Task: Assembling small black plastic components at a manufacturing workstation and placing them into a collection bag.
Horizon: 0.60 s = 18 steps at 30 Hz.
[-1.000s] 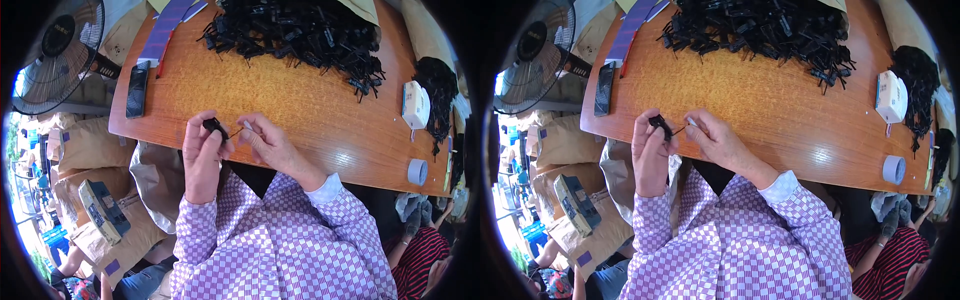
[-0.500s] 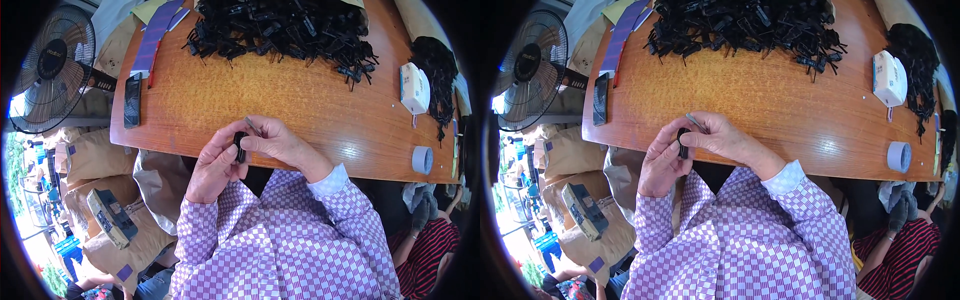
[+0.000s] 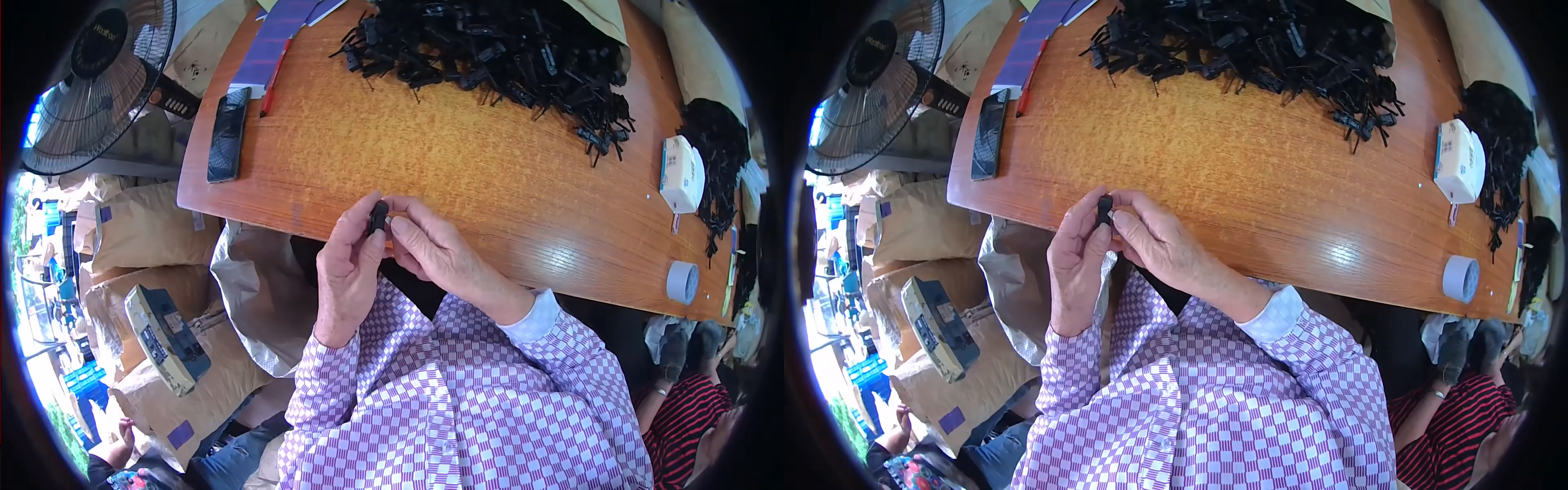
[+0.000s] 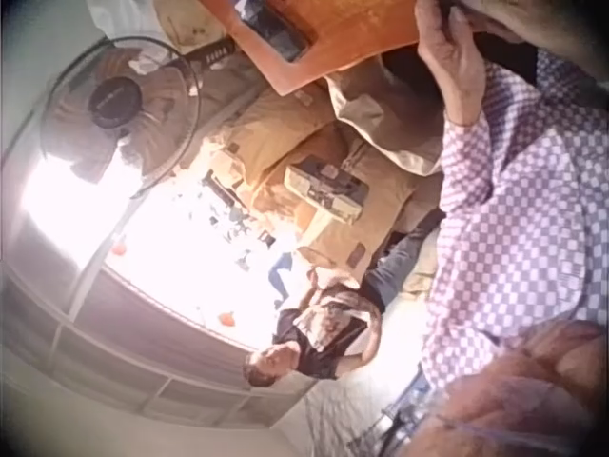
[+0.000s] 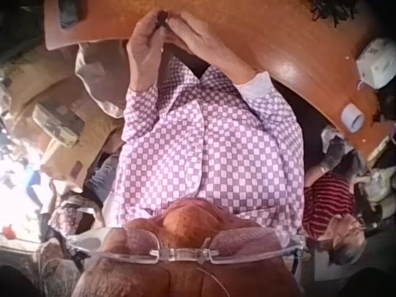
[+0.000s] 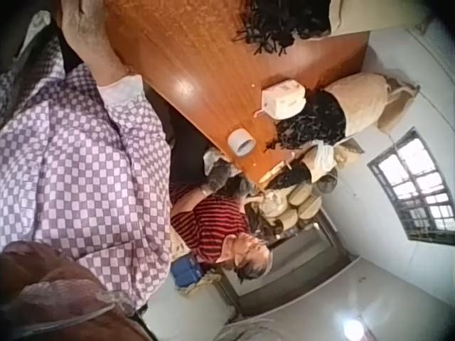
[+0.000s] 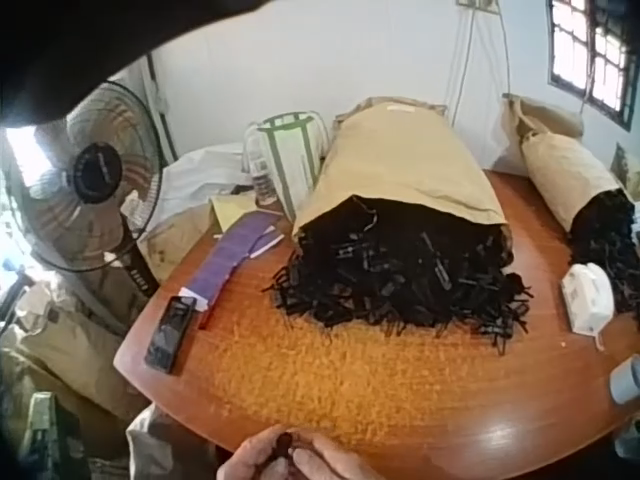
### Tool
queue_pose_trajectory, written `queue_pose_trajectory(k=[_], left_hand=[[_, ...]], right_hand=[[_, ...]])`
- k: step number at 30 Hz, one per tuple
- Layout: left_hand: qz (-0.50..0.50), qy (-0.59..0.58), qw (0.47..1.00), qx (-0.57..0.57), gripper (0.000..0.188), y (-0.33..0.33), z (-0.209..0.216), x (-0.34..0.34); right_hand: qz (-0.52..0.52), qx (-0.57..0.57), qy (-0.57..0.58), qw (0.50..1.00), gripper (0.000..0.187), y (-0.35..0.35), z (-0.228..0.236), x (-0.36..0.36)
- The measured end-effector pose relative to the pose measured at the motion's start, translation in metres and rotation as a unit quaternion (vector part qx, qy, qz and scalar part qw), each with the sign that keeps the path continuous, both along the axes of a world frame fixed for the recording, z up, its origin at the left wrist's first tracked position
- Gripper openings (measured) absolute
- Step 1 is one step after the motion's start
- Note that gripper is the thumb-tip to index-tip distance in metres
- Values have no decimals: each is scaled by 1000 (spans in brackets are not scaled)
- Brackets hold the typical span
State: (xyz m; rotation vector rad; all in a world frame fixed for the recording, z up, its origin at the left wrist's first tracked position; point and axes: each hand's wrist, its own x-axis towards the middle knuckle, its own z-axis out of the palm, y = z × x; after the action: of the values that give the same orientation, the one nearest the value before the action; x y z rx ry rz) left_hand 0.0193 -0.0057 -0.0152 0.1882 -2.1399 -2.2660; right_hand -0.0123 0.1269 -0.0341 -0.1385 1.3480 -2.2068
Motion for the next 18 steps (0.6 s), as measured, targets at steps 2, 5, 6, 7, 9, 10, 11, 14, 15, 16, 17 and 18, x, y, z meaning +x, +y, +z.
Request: queue_pose_trajectory(k=[2, 5, 6, 7, 9, 10, 11, 14, 15, 16, 17, 18], left_hand=[[14, -3, 1000, -5, 37, -5, -1, 1], [9, 43, 997, -60, 36, -11, -6, 2], [23, 45, 997, -64, 35, -12, -5, 3], [33, 49, 996, -66, 35, -12, -5, 1], [38, 61, 991, -115, 36, -15, -4, 3], [45, 73, 982, -168, 37, -18, -4, 2], [47, 82, 982, -164, 37, -20, -3, 2], [90, 80, 967, -223, 38, -26, 1, 5], [91, 88, 968, -217, 38, -29, -1, 4], [98, 75, 972, -201, 37, -33, -5, 5], [104, 62, 975, -184, 37, -37, -6, 5], [98, 49, 978, -177, 34, -41, -3, 8]], right_hand=[[-18, 11, 18, 1000, 36, -8, 1, 0], [11, 54, 30, 998, 34, -13, 10, -2], [22, 51, 19, 998, 32, -15, 12, -3], [29, 51, 9, 998, 31, -17, 13, -5], [3, 26, -11, 1000, 29, -29, 7, 0], [-21, -5, -31, 999, 27, -34, 4, 0], [-2, -3, -26, 1000, 26, -36, 2, 0], [22, 10, 45, 999, 26, -45, -5, -7], [18, 26, 96, 995, 27, -50, -9, -11], [18, 40, 144, 989, 29, -54, -6, -15], [20, 43, 148, 988, 29, -50, -1, -21], [89, 158, 256, 949, 29, -43, 5, -31]])
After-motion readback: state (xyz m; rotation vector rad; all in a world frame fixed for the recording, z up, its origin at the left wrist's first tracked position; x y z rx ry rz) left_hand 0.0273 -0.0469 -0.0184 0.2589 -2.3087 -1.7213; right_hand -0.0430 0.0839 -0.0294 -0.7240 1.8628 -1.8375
